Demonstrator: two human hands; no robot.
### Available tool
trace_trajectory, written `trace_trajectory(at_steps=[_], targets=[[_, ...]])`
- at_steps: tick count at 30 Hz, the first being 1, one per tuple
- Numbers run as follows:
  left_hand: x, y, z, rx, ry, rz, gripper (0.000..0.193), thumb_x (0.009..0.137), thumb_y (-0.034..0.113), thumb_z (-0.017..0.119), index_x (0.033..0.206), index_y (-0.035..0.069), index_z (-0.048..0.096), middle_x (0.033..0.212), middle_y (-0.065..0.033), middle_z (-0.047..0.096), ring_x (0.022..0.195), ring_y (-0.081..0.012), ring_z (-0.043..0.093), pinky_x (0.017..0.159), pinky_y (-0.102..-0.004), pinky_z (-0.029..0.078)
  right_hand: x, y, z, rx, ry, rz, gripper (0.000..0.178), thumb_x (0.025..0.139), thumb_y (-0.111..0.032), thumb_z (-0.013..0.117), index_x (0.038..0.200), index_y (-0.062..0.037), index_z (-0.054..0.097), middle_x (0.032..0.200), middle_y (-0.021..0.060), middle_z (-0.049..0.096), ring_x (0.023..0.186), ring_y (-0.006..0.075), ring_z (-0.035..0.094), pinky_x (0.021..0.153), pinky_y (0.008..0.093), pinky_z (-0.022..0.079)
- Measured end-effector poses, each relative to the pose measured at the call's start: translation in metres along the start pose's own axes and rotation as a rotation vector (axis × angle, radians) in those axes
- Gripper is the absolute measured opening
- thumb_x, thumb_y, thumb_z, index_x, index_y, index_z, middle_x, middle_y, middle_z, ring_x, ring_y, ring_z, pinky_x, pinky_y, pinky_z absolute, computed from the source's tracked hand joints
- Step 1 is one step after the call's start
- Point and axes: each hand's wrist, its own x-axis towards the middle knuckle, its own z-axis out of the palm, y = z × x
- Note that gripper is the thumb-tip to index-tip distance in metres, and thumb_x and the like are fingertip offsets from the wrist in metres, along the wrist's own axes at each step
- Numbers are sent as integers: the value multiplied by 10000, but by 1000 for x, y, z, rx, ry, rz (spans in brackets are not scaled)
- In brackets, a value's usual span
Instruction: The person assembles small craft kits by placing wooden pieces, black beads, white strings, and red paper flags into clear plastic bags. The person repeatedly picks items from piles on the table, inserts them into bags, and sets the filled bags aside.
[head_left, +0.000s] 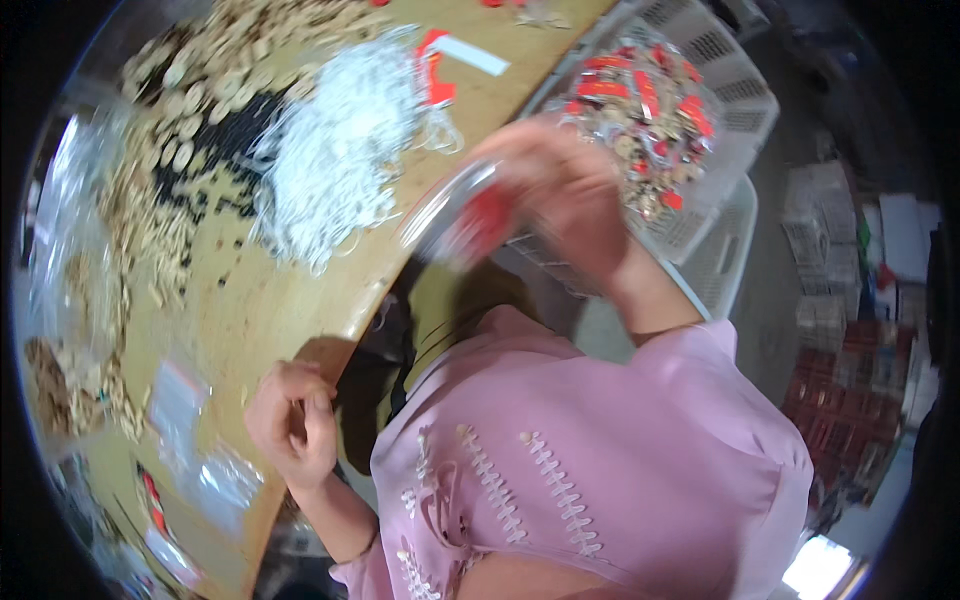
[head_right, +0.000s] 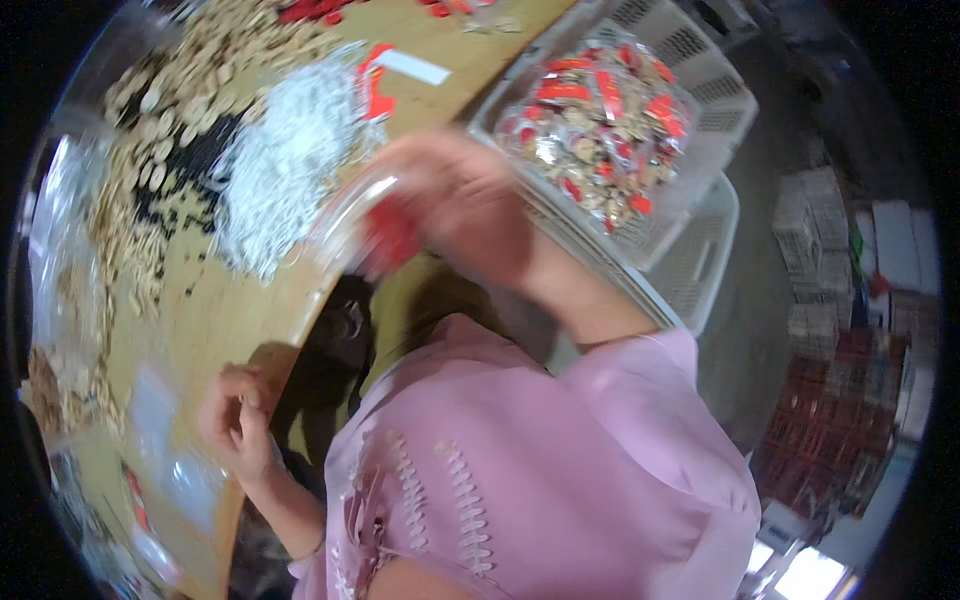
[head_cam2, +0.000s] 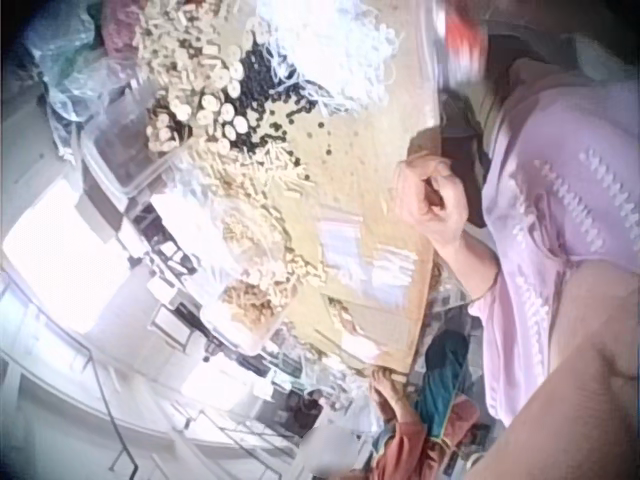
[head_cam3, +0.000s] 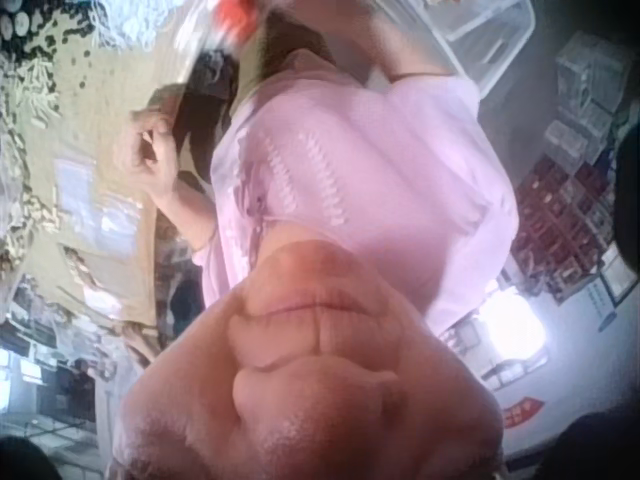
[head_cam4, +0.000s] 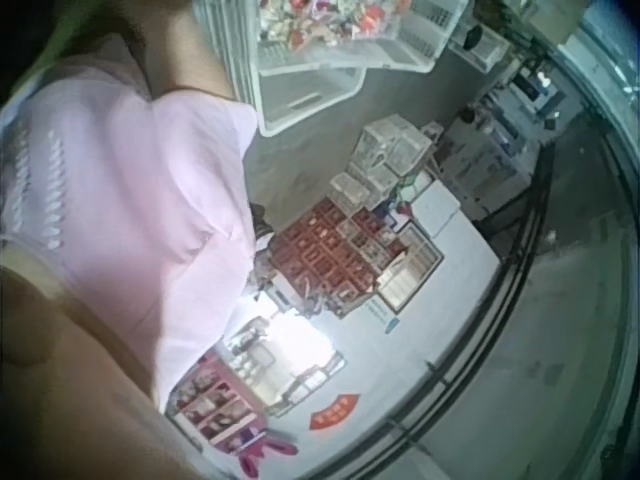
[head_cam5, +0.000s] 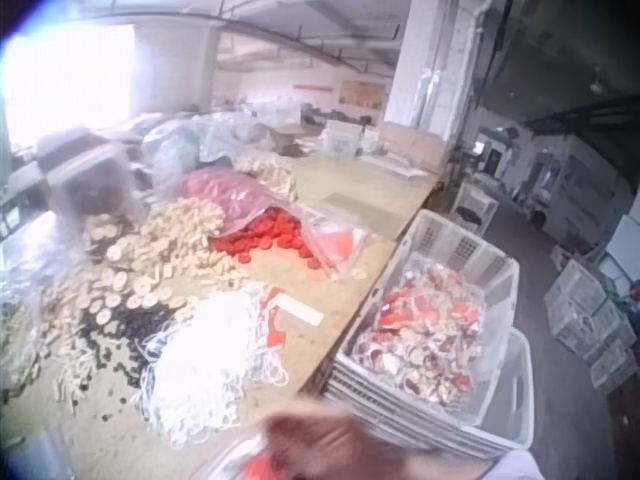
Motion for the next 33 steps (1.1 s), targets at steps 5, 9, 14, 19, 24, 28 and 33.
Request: trace_trajectory(at_steps=[5,9,14,19,24,28,33], targets=[[9,0,-9,110,-3,-101,28,835,43,663,820,21,655,777,-110,663,691,-260,630,651,-343,504,-3,-22,-91,-951,552,-206,231,1001,-52,600,1199,-20,716,1192,94,718,1114,176,656,991,302,495],[8,-1,-14,77,37,-137,107,886,109,683,810,38,654,692,-103,612,643,-263,622,601,-348,493,3,1,-76,-781,351,-317,226,1006,-15,588,1203,11,696,1206,96,708,1107,183,641,1000,311,477],[-14,-3,-58,395,396,-190,164,899,166,716,828,24,674,700,-104,634,621,-242,624,590,-352,500,13,19,6,-541,7,-300,163,988,21,598,1113,30,702,1108,102,705,1040,183,638,967,312,478],[-27,-60,-140,822,576,-437,523,765,439,855,950,-10,660,871,-141,658,858,-301,624,755,-419,512,17,-8,87,-376,-364,-367,127,926,52,640,1025,11,709,994,109,696,980,236,641,937,344,480],[-28,-75,-151,695,543,-591,304,878,312,739,919,14,689,870,-165,694,837,-335,664,750,-420,515,16,-14,129,-279,-552,-367,139,944,14,614,1043,-8,708,946,102,715,947,261,640,902,356,485],[-40,-88,-158,625,615,-531,184,945,189,681,967,10,719,820,-114,712,736,-168,649,712,-316,510,8,-7,155,-111,-666,-227,163,993,-19,562,1084,3,695,915,99,721,843,208,661,778,318,512],[-39,-60,-146,850,720,-138,110,928,105,647,944,4,688,870,-149,679,821,-300,652,748,-378,509,7,-1,187,165,-775,66,191,1030,-73,559,1146,18,681,954,87,732,802,122,675,679,249,515]])
